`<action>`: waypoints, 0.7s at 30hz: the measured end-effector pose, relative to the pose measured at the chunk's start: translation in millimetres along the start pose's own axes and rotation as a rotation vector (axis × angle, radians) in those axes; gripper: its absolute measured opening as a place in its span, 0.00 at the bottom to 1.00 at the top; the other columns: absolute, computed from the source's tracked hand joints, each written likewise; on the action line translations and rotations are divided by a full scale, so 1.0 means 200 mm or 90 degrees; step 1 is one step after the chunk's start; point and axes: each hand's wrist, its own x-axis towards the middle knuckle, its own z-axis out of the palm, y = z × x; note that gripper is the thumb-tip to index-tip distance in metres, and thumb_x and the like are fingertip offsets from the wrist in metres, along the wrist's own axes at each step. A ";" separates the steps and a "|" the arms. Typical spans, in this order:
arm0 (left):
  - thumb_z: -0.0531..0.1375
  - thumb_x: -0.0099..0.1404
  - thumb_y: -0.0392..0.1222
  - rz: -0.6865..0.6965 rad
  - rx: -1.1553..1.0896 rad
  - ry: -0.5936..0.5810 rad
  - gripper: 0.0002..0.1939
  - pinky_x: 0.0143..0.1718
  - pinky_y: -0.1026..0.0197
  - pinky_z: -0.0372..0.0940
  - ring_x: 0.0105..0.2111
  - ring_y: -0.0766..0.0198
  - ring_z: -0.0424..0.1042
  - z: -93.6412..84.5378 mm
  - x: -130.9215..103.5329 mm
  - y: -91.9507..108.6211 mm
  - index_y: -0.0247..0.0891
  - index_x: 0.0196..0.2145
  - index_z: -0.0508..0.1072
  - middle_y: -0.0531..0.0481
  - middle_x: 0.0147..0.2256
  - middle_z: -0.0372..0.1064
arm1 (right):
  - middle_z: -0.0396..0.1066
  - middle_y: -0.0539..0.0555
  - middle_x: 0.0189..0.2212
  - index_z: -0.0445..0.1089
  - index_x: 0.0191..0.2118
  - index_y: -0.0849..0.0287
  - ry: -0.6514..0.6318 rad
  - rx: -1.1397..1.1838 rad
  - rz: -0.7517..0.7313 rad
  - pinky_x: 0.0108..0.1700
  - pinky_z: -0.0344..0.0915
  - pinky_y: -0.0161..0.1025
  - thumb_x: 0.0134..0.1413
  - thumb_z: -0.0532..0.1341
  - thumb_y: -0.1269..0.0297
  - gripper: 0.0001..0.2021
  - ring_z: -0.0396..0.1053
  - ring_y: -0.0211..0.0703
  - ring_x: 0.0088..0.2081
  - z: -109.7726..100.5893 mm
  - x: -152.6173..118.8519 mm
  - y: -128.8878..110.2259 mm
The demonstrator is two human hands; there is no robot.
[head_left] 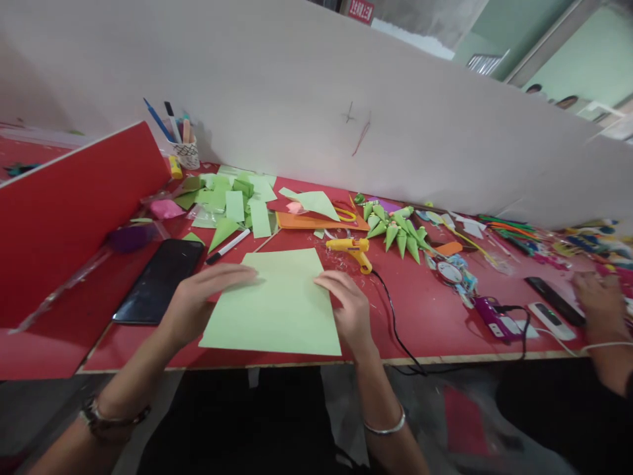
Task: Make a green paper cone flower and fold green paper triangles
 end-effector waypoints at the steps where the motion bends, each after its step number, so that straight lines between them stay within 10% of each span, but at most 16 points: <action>1: 0.50 0.65 0.44 -0.002 0.029 -0.039 0.15 0.47 0.60 0.62 0.45 0.61 0.68 0.02 -0.04 -0.02 0.47 0.46 0.70 0.52 0.47 0.69 | 0.69 0.56 0.40 0.70 0.42 0.58 -0.033 -0.014 -0.003 0.45 0.64 0.36 0.54 0.54 0.73 0.12 0.67 0.41 0.43 0.01 -0.03 0.02; 12: 0.57 0.58 0.38 -0.012 0.219 -0.231 0.16 0.38 0.57 0.62 0.40 0.59 0.67 0.21 -0.22 -0.10 0.47 0.45 0.71 0.49 0.43 0.70 | 0.71 0.54 0.37 0.73 0.38 0.56 -0.202 -0.064 0.040 0.41 0.65 0.37 0.53 0.55 0.74 0.12 0.66 0.42 0.39 0.14 -0.26 0.19; 21: 0.52 0.63 0.48 -0.199 0.177 -0.121 0.15 0.36 0.61 0.62 0.34 0.62 0.70 0.23 -0.20 -0.10 0.40 0.31 0.75 0.48 0.35 0.71 | 0.70 0.54 0.32 0.71 0.29 0.59 -0.149 -0.065 0.196 0.40 0.62 0.37 0.53 0.59 0.64 0.07 0.66 0.42 0.37 0.18 -0.19 0.17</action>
